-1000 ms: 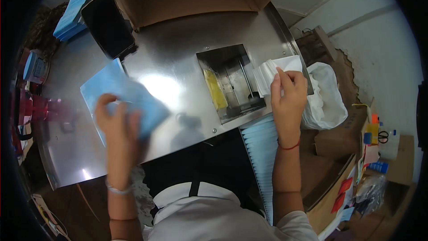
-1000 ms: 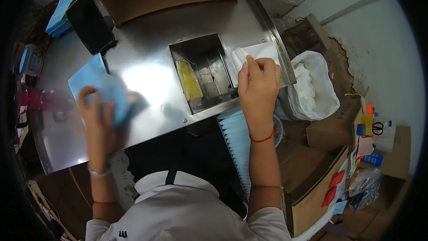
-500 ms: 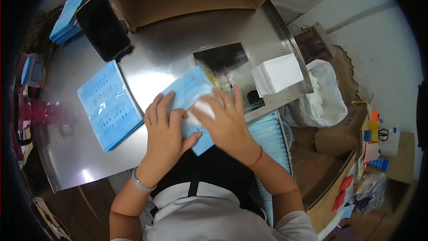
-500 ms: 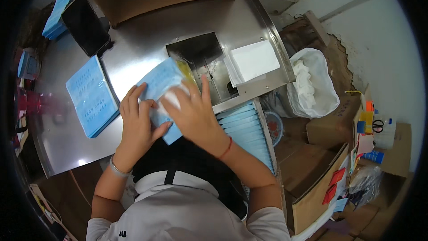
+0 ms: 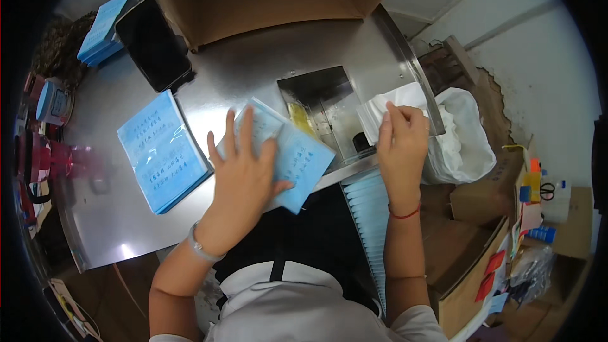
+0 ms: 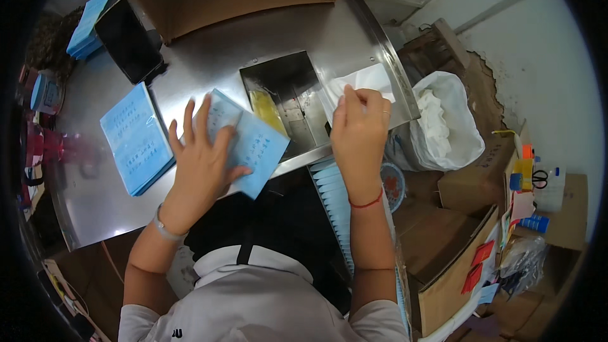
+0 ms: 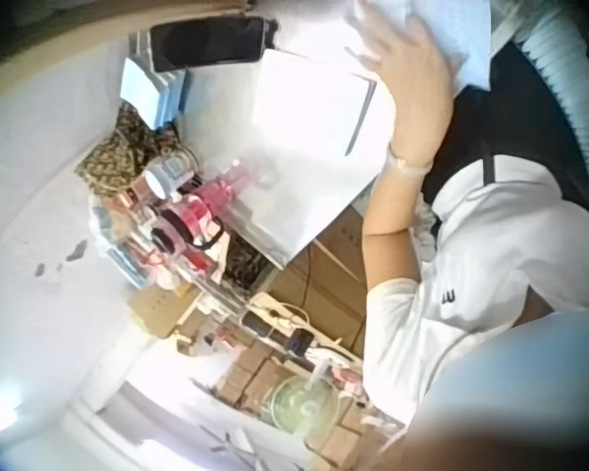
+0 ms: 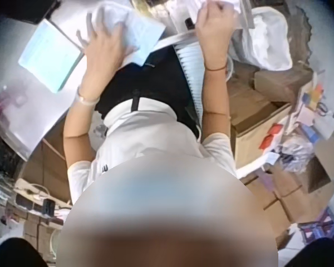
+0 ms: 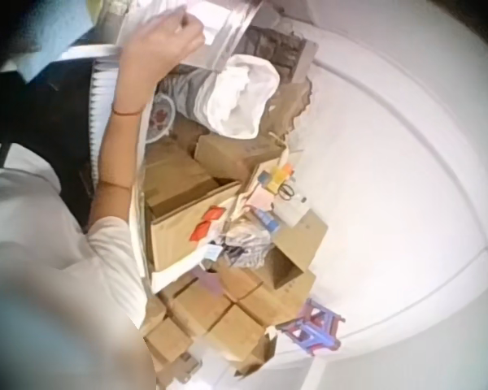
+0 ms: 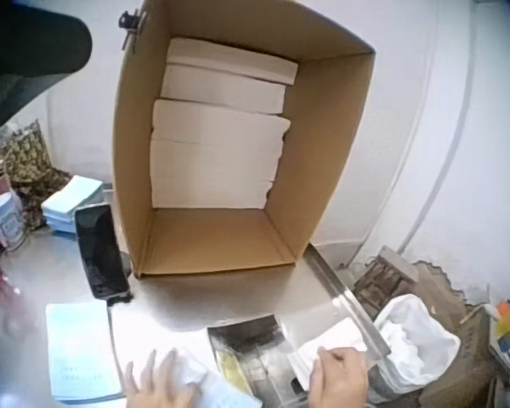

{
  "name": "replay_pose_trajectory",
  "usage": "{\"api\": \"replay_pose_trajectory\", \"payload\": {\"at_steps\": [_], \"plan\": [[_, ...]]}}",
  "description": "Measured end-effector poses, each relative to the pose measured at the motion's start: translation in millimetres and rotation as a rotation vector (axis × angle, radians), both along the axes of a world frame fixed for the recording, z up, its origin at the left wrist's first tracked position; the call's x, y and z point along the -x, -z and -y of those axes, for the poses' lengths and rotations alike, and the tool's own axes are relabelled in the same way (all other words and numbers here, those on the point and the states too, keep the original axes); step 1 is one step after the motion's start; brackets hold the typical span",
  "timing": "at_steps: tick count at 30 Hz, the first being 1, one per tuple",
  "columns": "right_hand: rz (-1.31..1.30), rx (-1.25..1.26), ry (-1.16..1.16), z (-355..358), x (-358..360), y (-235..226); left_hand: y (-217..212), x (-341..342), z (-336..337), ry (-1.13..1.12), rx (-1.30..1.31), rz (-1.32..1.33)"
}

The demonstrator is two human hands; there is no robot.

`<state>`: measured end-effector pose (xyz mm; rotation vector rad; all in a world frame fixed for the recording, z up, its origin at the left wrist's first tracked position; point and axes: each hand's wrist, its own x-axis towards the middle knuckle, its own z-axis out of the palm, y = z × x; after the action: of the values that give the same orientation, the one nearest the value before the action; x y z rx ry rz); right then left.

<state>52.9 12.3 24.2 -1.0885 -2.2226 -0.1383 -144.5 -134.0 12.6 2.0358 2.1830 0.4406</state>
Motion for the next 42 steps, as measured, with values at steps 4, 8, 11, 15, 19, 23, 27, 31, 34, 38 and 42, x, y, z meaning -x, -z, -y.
{"api": "replay_pose_trajectory", "payload": {"at_steps": [4,8,11,15,19,23,27,31,34,38,42], "plan": [[0.013,0.034,-0.025,1.3,-2.4,-5.5,3.2,2.2,-19.4,0.073,-0.091,-0.069],[0.014,0.14,-0.154,-11.8,-19.1,-18.4,-1.6,4.6,1.2,0.025,-0.07,-0.098],[-0.002,0.179,-0.159,-14.3,-20.1,-22.6,10.1,2.0,14.4,0.068,-0.075,-0.025],[-0.07,0.13,-0.115,-10.7,-12.1,-14.8,27.3,-5.0,9.2,-0.025,-0.227,0.067],[-0.134,0.08,-0.087,-10.0,-16.4,-3.9,28.7,-21.9,9.7,-0.196,-0.293,-0.004],[-0.121,0.094,-0.187,-26.6,-24.8,-11.9,24.5,-17.8,19.8,0.053,-0.14,0.111],[0.001,0.008,-0.407,57.2,6.6,1.8,12.6,12.9,19.2,0.179,-0.095,0.172],[0.067,0.128,-0.602,92.2,30.3,25.4,6.1,25.2,2.7,0.126,-0.061,0.261],[0.304,0.325,-0.404,42.8,53.7,35.6,11.2,-8.5,2.9,0.167,-0.106,0.341],[0.393,0.281,-0.487,1.4,61.7,28.9,-12.8,-33.3,11.6,0.433,-0.075,0.799],[-0.088,0.427,-0.204,23.5,37.1,-8.8,1.9,39.2,47.4,-0.473,-0.32,0.686]]}}
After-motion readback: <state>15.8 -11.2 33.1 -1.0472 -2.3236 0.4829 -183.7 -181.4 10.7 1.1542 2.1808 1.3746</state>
